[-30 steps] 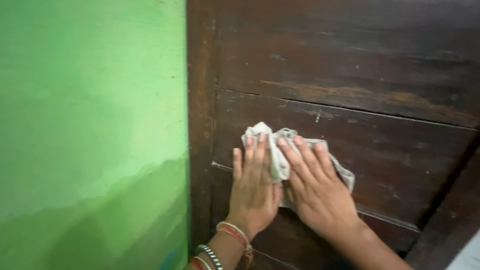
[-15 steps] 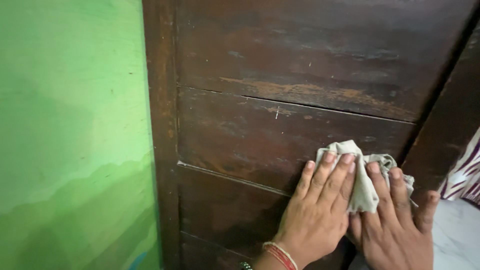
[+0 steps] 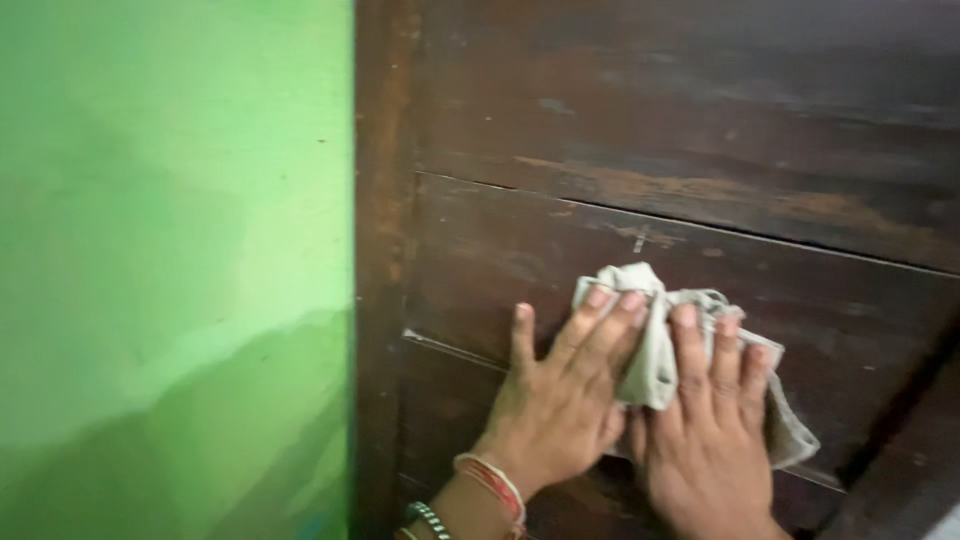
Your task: The person wipes the surface of a wooden cabinet with a white cloth. They move the cloth across the front panels and top edge of the cabinet, repeatedly rubbing the wood surface.
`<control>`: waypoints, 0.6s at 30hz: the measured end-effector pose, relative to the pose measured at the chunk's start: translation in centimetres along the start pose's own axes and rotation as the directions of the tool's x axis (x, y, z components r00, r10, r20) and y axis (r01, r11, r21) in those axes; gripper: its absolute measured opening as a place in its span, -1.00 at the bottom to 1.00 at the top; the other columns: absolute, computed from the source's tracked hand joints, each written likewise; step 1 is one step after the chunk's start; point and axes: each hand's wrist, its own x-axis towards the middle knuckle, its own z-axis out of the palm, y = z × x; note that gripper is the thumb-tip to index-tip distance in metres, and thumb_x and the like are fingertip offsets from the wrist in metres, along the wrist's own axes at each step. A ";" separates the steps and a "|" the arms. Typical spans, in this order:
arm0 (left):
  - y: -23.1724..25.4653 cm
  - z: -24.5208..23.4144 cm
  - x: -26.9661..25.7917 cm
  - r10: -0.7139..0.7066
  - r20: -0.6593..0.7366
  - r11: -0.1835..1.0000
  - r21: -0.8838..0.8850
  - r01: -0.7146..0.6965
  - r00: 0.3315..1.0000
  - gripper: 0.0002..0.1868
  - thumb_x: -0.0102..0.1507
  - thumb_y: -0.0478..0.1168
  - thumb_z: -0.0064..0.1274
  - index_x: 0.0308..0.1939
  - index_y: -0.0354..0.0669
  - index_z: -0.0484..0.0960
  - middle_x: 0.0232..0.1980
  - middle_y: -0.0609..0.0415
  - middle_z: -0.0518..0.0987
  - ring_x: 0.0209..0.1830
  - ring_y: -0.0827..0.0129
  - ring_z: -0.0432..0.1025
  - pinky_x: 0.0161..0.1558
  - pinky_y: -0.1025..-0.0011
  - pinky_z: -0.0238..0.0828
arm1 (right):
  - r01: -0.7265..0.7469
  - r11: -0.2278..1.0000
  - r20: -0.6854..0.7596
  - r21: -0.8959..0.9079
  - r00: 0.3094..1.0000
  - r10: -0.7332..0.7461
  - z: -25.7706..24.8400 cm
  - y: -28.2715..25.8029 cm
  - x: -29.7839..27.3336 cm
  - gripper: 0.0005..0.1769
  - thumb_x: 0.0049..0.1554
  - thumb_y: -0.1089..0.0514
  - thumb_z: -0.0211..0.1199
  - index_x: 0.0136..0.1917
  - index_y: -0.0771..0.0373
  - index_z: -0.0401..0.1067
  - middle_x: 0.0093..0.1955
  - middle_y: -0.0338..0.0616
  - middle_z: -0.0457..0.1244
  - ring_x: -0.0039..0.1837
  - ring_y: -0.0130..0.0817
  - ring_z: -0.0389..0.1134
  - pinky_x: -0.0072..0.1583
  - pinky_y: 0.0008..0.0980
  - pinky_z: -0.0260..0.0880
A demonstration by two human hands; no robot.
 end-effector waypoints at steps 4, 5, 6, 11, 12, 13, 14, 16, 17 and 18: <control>-5.0 -1.3 -1.6 -0.124 0.109 0.990 0.085 0.115 0.986 -0.10 0.20 0.01 -0.03 0.60 -0.06 0.04 0.66 0.14 -0.08 0.67 0.29 -0.22 0.37 -0.50 -0.48 | 0.022 1.000 0.078 0.021 0.997 -0.024 2.3 -4.0 3.3 -0.20 0.17 -0.01 -0.01 0.54 0.53 0.05 0.66 0.27 -0.19 0.68 0.28 -0.32 0.58 0.27 -0.45; -6.1 -1.6 -2.1 -0.153 0.100 0.981 0.135 0.139 0.983 -0.09 0.20 0.01 -0.04 0.60 -0.08 0.03 0.66 0.13 -0.08 0.67 0.29 -0.22 0.39 -0.49 -0.49 | 0.039 0.999 0.086 0.012 0.996 -0.040 2.9 -5.0 4.2 -0.21 0.17 -0.01 -0.01 0.55 0.51 0.06 0.67 0.25 -0.19 0.68 0.25 -0.32 0.58 0.25 -0.45; -7.1 -1.9 -2.7 -0.183 0.090 0.969 0.184 0.164 0.979 -0.08 0.19 0.00 -0.05 0.60 -0.10 0.02 0.66 0.11 -0.09 0.66 0.29 -0.22 0.40 -0.48 -0.50 | 0.055 0.998 0.095 0.005 0.994 -0.055 3.3 -6.0 5.1 -0.21 0.18 0.00 0.00 0.56 0.49 0.07 0.67 0.23 -0.19 0.68 0.21 -0.32 0.58 0.23 -0.44; -11.5 -3.5 -5.0 -0.222 -0.019 0.931 0.293 0.218 0.975 -0.18 0.28 -0.03 -0.13 0.59 -0.21 0.06 0.68 0.09 -0.08 0.69 0.32 -0.20 0.43 -0.46 -0.58 | 0.132 0.991 0.109 -0.005 0.985 -0.130 5.0 -10.7 9.3 -0.16 0.10 0.01 0.04 0.53 0.53 0.07 0.66 0.23 -0.16 0.68 0.19 -0.28 0.57 0.18 -0.40; -12.1 -3.8 -5.2 -0.236 -0.031 0.919 0.318 0.233 0.971 -0.19 0.28 -0.04 -0.14 0.59 -0.21 0.07 0.68 0.09 -0.07 0.69 0.33 -0.19 0.43 -0.44 -0.60 | 0.140 0.990 0.087 0.001 0.986 -0.140 5.1 -11.3 9.9 -0.18 0.11 0.03 0.04 0.54 0.51 0.07 0.66 0.21 -0.15 0.68 0.18 -0.27 0.58 0.17 -0.39; -12.6 -4.1 -5.6 -0.227 -0.046 0.919 0.321 0.230 0.973 -0.21 0.29 -0.05 -0.15 0.59 -0.21 0.08 0.69 0.10 -0.06 0.69 0.33 -0.19 0.44 -0.43 -0.60 | 0.141 0.990 0.084 -0.010 0.987 -0.139 5.3 -11.9 10.4 -0.19 0.12 0.03 0.04 0.54 0.50 0.06 0.66 0.20 -0.15 0.68 0.16 -0.26 0.58 0.15 -0.38; -12.8 -4.2 -5.7 -0.219 -0.062 0.919 0.322 0.227 0.974 -0.22 0.30 -0.06 -0.16 0.58 -0.22 0.08 0.69 0.10 -0.06 0.69 0.33 -0.18 0.44 -0.43 -0.61 | 0.141 0.990 0.081 -0.022 0.987 -0.139 5.3 -12.1 10.6 -0.20 0.14 0.04 0.03 0.55 0.49 0.06 0.66 0.18 -0.15 0.69 0.15 -0.25 0.59 0.14 -0.37; -12.9 -4.3 -5.9 -0.217 -0.071 0.921 0.315 0.228 0.974 -0.24 0.31 -0.07 -0.16 0.58 -0.24 0.09 0.69 0.09 -0.04 0.70 0.31 -0.18 0.46 -0.40 -0.61 | 0.146 0.989 0.090 -0.029 0.986 -0.143 5.4 -12.3 10.9 -0.21 0.15 0.04 0.02 0.55 0.48 0.06 0.66 0.17 -0.14 0.68 0.12 -0.24 0.59 0.12 -0.36; -13.0 -4.3 -5.8 -0.224 -0.064 0.923 0.307 0.233 0.973 -0.23 0.31 -0.08 -0.16 0.58 -0.26 0.09 0.69 0.07 -0.04 0.70 0.29 -0.18 0.47 -0.39 -0.60 | 0.151 0.988 0.101 -0.025 0.984 -0.147 5.6 -12.3 11.1 -0.21 0.14 0.04 0.02 0.55 0.47 0.07 0.66 0.17 -0.14 0.68 0.12 -0.24 0.59 0.12 -0.36; -12.8 -4.3 -5.8 -0.230 -0.055 0.925 0.299 0.236 0.972 -0.23 0.30 -0.09 -0.16 0.58 -0.28 0.08 0.68 0.06 -0.03 0.70 0.27 -0.19 0.48 -0.37 -0.59 | 0.154 0.988 0.112 -0.019 0.982 -0.151 5.6 -12.1 11.0 -0.21 0.13 0.04 0.01 0.55 0.47 0.07 0.65 0.18 -0.14 0.67 0.11 -0.23 0.58 0.12 -0.36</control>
